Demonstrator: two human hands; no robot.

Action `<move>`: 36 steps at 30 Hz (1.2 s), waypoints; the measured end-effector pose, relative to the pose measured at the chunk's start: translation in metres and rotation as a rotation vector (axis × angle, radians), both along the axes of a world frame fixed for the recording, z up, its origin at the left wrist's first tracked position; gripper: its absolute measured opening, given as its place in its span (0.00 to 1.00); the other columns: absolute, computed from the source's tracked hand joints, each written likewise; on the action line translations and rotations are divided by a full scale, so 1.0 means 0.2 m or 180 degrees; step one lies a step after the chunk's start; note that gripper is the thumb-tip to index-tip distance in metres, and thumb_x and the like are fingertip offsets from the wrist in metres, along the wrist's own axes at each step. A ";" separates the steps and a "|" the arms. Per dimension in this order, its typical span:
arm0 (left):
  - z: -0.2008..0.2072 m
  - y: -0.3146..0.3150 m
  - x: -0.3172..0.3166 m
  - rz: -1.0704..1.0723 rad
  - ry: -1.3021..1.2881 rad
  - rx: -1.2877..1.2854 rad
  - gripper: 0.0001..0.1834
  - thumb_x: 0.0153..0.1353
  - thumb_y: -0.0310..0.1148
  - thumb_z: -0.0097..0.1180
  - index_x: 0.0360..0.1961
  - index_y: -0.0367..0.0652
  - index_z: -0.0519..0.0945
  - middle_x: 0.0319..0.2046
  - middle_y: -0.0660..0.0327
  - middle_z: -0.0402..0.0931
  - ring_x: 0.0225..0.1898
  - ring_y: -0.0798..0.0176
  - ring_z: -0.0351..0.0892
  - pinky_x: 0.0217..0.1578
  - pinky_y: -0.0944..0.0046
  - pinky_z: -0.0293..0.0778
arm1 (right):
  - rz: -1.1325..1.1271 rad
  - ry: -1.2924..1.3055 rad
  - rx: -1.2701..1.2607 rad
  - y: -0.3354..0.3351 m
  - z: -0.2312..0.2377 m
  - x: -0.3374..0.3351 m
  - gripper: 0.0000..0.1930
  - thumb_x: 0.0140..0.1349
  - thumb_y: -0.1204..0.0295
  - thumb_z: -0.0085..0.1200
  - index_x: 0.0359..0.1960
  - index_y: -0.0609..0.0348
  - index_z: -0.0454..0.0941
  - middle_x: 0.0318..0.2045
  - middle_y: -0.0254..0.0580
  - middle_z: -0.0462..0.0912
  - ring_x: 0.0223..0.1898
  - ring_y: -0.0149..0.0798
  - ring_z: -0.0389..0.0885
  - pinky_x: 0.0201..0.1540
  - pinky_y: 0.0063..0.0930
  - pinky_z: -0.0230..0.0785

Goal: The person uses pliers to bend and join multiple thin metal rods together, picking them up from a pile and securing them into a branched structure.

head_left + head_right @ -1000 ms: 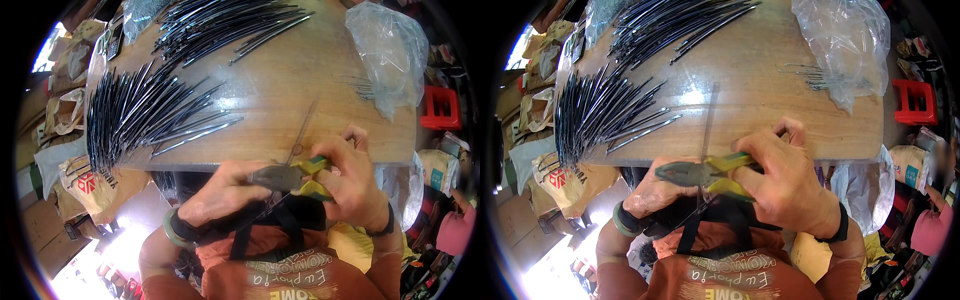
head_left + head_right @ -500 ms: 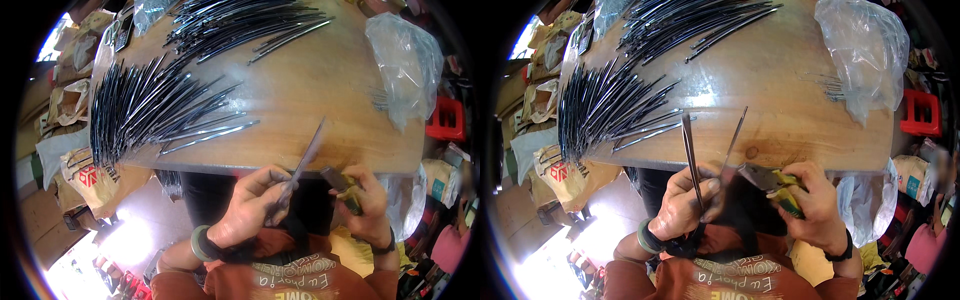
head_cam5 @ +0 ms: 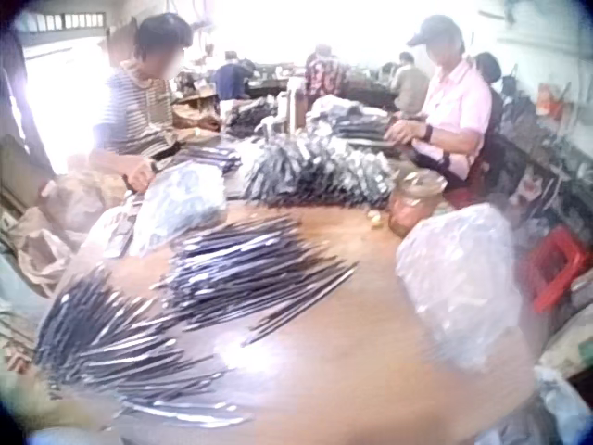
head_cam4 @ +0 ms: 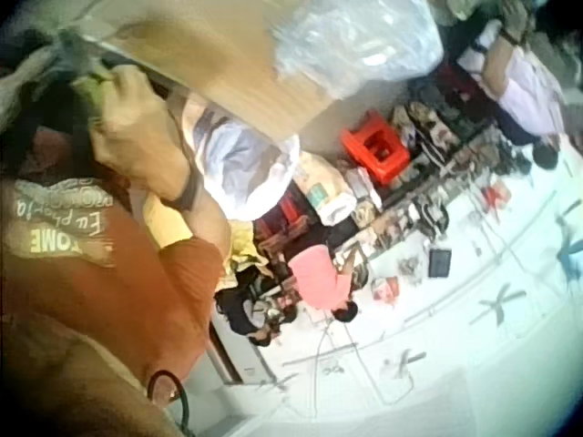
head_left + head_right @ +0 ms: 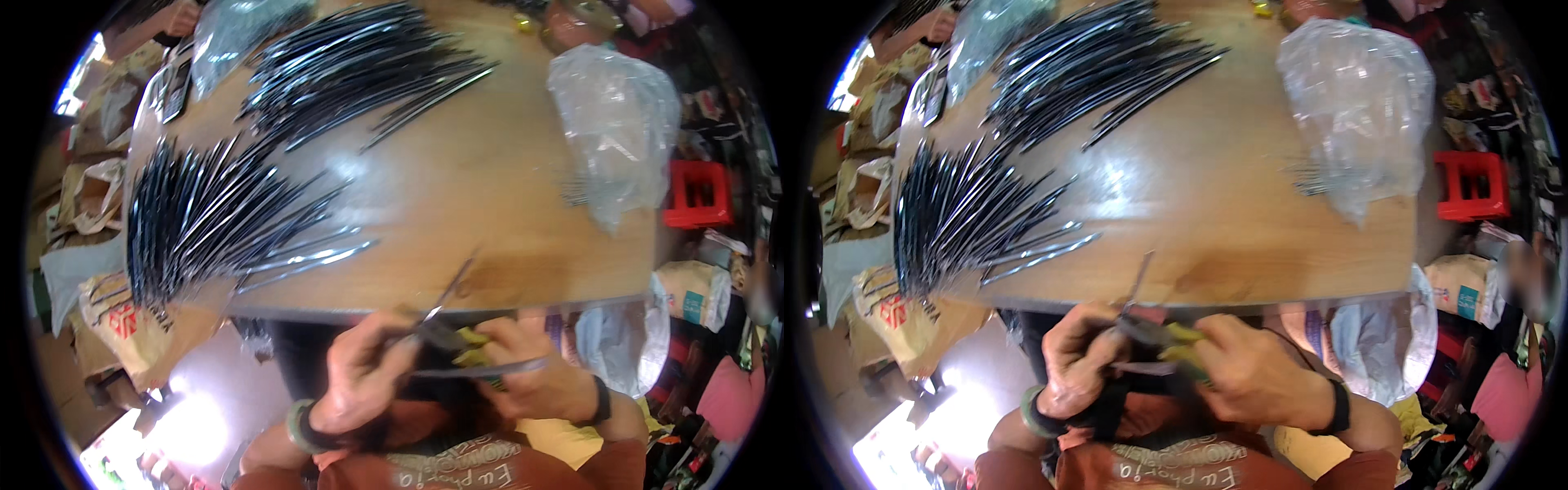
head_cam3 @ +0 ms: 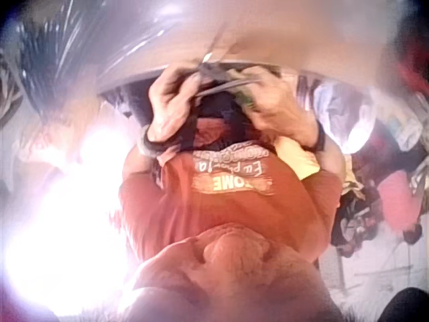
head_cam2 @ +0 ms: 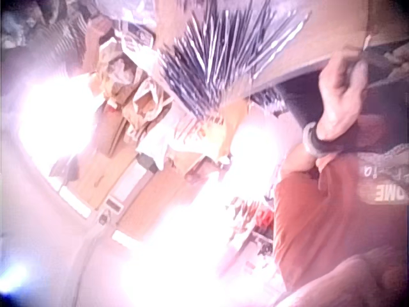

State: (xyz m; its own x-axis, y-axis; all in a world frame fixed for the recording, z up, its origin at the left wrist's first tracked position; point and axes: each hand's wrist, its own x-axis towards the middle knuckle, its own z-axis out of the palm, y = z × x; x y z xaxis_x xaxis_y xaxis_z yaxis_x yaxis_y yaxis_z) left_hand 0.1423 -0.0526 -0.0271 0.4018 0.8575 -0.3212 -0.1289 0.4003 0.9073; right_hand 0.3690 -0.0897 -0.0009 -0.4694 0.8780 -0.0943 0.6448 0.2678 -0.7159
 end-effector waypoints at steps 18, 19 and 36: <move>0.11 0.44 -0.40 0.0276 0.3625 0.2999 0.17 0.55 0.16 0.55 0.48 0.32 0.75 0.43 0.54 0.72 0.46 0.56 0.73 0.51 0.60 0.68 | -0.0092 -0.2102 0.2043 0.69 -0.05 0.41 0.05 0.47 0.79 0.54 0.27 0.67 0.77 0.34 0.49 0.73 0.36 0.45 0.75 0.38 0.35 0.72; 0.13 0.44 -0.40 0.0269 0.3637 0.2988 0.17 0.55 0.16 0.55 0.48 0.32 0.75 0.43 0.54 0.72 0.46 0.56 0.73 0.51 0.60 0.68 | 0.0018 -0.2195 0.2064 0.70 -0.05 0.41 0.05 0.46 0.78 0.53 0.26 0.67 0.76 0.34 0.49 0.72 0.36 0.45 0.74 0.39 0.34 0.72; 0.17 0.42 0.49 -0.0768 0.0200 0.2613 0.20 0.52 0.18 0.61 0.49 0.40 0.77 0.29 0.50 0.73 0.32 0.45 0.75 0.31 0.55 0.72 | -0.2398 0.3688 0.1734 0.33 0.10 0.07 0.11 0.53 0.85 0.56 0.38 0.66 0.78 0.45 0.51 0.75 0.39 0.34 0.76 0.40 0.26 0.70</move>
